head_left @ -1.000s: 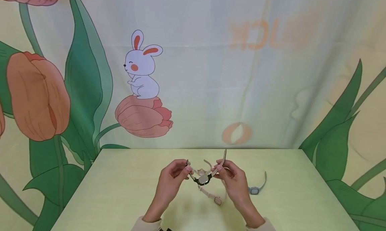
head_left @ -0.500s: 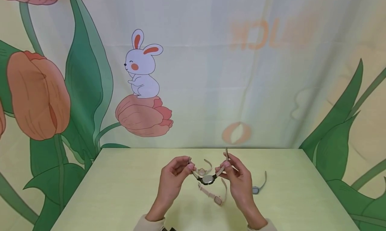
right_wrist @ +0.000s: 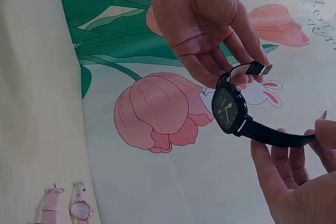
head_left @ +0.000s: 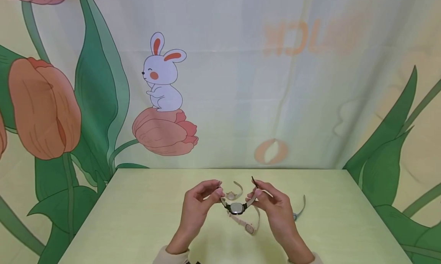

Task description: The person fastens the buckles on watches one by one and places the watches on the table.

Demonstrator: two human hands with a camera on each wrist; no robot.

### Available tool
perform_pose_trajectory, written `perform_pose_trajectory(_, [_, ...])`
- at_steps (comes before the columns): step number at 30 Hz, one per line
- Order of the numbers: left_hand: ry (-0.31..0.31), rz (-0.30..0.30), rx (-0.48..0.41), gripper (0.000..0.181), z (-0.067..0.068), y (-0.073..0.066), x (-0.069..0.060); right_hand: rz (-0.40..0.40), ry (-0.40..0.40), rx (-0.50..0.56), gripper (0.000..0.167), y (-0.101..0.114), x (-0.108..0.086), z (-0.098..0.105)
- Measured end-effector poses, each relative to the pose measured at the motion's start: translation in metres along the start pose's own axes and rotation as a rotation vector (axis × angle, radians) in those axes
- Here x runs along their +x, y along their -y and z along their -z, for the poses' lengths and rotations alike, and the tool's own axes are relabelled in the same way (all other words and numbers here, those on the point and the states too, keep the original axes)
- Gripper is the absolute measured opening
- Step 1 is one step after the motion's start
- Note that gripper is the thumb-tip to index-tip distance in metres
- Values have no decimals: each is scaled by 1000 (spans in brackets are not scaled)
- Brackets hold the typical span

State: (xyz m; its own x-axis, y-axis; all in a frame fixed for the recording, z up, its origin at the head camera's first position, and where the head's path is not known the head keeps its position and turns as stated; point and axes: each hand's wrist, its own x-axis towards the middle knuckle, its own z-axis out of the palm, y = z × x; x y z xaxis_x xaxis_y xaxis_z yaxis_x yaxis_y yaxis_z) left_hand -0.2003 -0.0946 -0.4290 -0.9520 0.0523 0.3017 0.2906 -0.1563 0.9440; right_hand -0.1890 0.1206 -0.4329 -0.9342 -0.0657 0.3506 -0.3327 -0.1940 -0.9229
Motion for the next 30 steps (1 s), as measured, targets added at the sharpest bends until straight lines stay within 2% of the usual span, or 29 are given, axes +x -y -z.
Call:
perform_pose_trajectory(3, [14,1,-7,26,-1,-2,-1,27,20,-7,33,2,-1,1])
perform_pose_trajectory(9, [60,-4,-3,28,-4,-6,-3,41,10,-81,32,7,-2,2])
perform_pose_trajectory(13, [68,-7,28,25,-6,-8,-3,23,35,-137,31,11,-4,3])
perform_pose_trajectory(21, [104,-55,92,22,-7,-10,-4,-27,41,-223,25,16,-6,1])
perform_pose_trajectory(30, [127,-40,112,22,-8,-13,-6,-37,106,-238,24,15,-6,2])
